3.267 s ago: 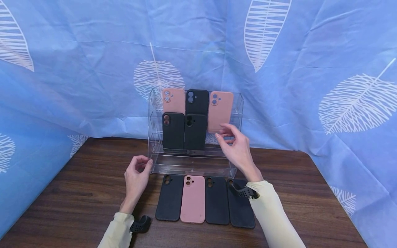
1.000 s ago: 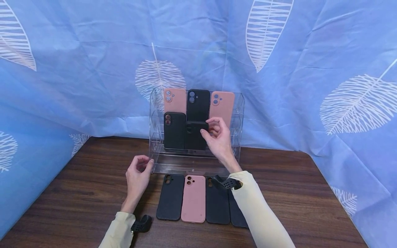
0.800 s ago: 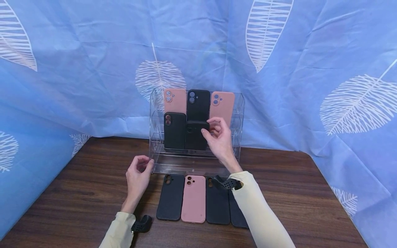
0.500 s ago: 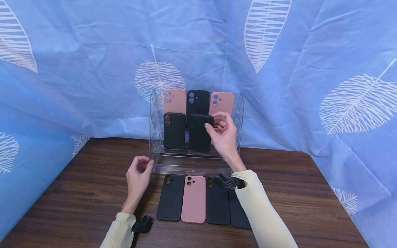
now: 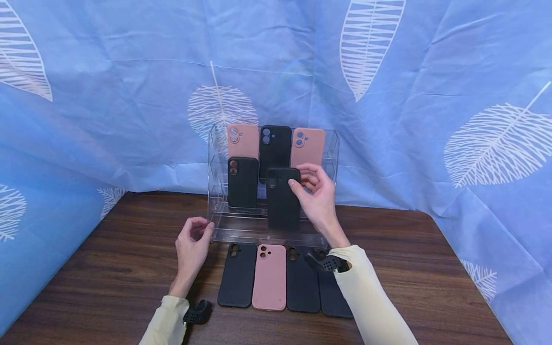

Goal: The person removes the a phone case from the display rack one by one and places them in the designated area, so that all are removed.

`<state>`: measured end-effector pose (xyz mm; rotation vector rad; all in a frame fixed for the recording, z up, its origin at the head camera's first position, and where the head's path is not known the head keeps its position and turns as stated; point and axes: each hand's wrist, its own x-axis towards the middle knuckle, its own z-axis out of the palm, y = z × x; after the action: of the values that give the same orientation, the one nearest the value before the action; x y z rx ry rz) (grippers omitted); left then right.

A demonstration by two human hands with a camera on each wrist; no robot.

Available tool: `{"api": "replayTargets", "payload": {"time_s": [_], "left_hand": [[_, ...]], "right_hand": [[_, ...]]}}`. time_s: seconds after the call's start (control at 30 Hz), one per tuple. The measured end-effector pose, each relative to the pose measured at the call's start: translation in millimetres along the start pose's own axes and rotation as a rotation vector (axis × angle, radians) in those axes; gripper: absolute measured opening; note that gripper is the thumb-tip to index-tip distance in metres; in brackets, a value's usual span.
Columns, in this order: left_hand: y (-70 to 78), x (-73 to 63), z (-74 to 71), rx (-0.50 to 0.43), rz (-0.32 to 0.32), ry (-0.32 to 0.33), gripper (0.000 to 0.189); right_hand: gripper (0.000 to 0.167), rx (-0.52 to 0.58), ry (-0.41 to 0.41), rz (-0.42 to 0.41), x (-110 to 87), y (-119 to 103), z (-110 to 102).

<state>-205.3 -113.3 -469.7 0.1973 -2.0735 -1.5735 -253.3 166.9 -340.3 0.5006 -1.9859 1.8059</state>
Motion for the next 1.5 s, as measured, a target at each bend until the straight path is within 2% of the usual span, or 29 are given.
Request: {"api": "replayTargets", "payload": {"time_s": [0.33, 0.87, 1.13, 1.5], "left_hand": [[-0.4, 0.1, 0.5, 0.004, 0.018, 0.012, 0.014], [0.0, 0.5, -0.4, -0.021, 0.01, 0.0, 0.016], [0.6, 0.5, -1.1, -0.017, 0.008, -0.008, 0.017], [-0.8, 1.0, 0.0, -0.004, 0.0, 0.009, 0.017]], "right_hand": [[0.04, -0.023, -0.039, 0.074, -20.2, 12, -9], [0.037, -0.055, -0.033, 0.174, -47.3, 17, -25], [0.037, -0.021, -0.031, 0.169, -56.4, 17, -34], [0.038, -0.039, -0.034, 0.219, -75.5, 23, -53]]}}
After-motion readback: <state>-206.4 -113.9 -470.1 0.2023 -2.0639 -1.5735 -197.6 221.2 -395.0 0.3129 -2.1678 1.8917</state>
